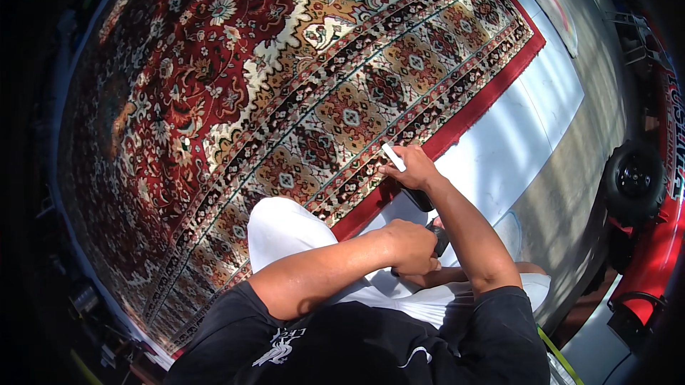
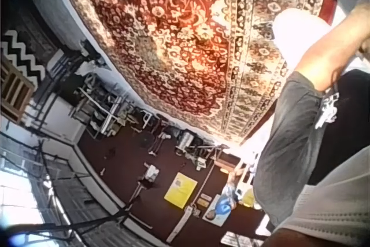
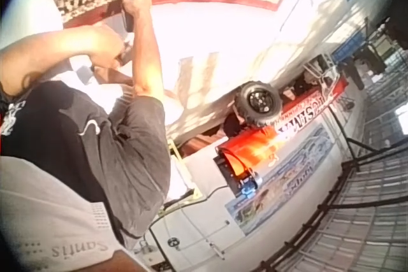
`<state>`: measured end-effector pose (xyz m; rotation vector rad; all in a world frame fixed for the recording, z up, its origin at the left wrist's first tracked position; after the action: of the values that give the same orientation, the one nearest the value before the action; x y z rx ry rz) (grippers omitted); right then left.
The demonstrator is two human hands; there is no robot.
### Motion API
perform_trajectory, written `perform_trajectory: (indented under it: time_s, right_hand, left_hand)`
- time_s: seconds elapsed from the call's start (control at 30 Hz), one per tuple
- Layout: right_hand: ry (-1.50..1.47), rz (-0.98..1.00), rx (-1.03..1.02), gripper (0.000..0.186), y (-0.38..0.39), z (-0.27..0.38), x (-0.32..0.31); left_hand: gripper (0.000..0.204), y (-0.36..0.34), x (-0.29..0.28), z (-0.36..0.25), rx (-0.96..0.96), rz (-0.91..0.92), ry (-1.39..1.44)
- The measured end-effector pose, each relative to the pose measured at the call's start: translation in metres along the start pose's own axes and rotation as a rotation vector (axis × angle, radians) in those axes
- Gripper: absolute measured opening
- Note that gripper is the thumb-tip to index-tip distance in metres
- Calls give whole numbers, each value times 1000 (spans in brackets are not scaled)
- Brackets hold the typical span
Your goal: Repair the edge or fringe of a rug using a staple gun and hands.
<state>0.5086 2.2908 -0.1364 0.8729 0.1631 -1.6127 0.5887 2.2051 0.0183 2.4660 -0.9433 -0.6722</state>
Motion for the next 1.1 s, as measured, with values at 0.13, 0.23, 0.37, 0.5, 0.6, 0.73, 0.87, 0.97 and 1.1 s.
perform_trajectory:
  time_s: [0.13, 0.23, 0.37, 0.5, 0.6, 0.73, 0.87, 0.97, 1.1]
  right_hand:
    - [-53, -11, 222, 32, 0, -21, -23]
    - [-95, -102, 210, 28, 11, -37, -40]
    - [-6, 11, 186, 26, 26, -34, -35]
    - [40, 188, 364, 28, 51, -51, 1]
    - [53, 352, 253, 43, 76, -44, 39]
    - [136, 435, 254, 37, 109, -36, 74]
    - [121, 426, 250, 35, 120, -41, 84]
    - [150, 433, 273, 35, 117, -51, 79]
    - [236, 487, 392, 36, 113, -68, 57]
  left_hand:
    - [45, -12, 35, -14, 25, 209, -28]
    - [42, -14, 41, -27, 101, 255, -76]
    - [39, -14, 51, -36, 166, 231, -42]
    - [32, -18, 61, -42, 307, 38, 63]
    - [31, -23, 81, -43, 249, 136, 52]
    - [30, -27, 92, -45, 206, 189, 15]
    - [29, -25, 92, -46, 191, 221, -32]
    - [37, -16, 86, -46, 170, 359, -43]
    - [37, -14, 78, -47, 192, 335, -25]
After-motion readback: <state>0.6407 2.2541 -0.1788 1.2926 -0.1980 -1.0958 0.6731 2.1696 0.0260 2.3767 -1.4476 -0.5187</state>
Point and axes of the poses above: each hand's wrist, its own y-axis away from the middle knuckle, its own x-axis out of the palm, z = x × y, the point moved 10 cm from there along -y, towards the middle knuckle, and after that the axes turned 3 degrees about -y, right-handed, at the moved point
